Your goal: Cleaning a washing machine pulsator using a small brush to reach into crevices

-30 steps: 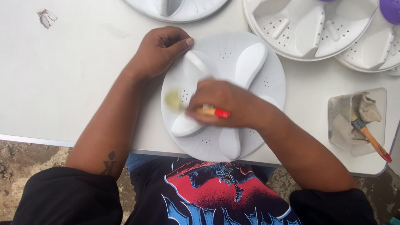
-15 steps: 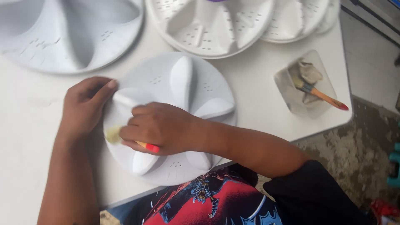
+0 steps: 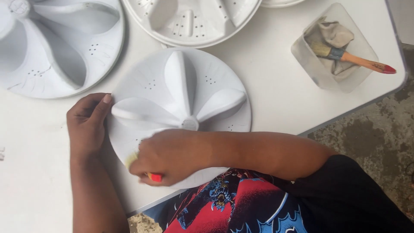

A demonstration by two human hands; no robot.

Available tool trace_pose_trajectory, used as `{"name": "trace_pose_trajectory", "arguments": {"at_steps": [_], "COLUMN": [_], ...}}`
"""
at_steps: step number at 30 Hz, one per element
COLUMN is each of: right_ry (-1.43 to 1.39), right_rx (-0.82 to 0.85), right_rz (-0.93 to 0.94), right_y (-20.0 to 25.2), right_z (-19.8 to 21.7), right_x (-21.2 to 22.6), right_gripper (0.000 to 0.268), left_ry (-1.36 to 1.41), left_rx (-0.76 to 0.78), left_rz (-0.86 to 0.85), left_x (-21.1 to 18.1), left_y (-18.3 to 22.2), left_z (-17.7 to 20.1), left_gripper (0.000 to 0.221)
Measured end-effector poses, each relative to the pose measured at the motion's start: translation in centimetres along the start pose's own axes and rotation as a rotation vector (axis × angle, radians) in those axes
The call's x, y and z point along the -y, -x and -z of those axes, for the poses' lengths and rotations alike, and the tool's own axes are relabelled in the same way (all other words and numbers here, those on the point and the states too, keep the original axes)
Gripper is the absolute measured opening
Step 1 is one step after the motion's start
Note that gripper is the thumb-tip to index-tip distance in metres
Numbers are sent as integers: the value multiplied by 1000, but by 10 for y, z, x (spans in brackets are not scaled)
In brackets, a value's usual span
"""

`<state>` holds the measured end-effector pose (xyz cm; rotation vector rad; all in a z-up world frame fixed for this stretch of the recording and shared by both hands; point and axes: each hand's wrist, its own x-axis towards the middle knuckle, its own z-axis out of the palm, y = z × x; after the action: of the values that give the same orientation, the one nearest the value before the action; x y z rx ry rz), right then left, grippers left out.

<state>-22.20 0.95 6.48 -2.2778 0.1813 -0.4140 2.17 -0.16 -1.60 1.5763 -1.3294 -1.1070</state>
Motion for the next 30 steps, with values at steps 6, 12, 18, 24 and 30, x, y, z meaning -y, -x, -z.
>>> {"name": "trace_pose_trajectory", "arguments": {"at_steps": [6,12,18,24,30], "right_ry": [313,-14,-89,358,-75], "right_rx": [-252,-173,-40,-322,-86], "right_rz": [-45,19,27,-31,29], "right_y": [-11,-6,1,3,9], "right_z": [8,2,0,6,2], "right_x": [-10,3,-7,-5,16], "right_gripper": [20,25,21,9,15], "left_ry": [42,89,169,129,181], "left_rx": [-30,-24,-22,-14,-1], "left_rz": [-41,-6,4,-138,-18], "left_x": [-9,9,7,-3,6], "left_y": [1,-3,0,-1,-3], "left_z": [-9,-4,-5,-10,-13], "left_gripper": [20,18,16,20,14]}}
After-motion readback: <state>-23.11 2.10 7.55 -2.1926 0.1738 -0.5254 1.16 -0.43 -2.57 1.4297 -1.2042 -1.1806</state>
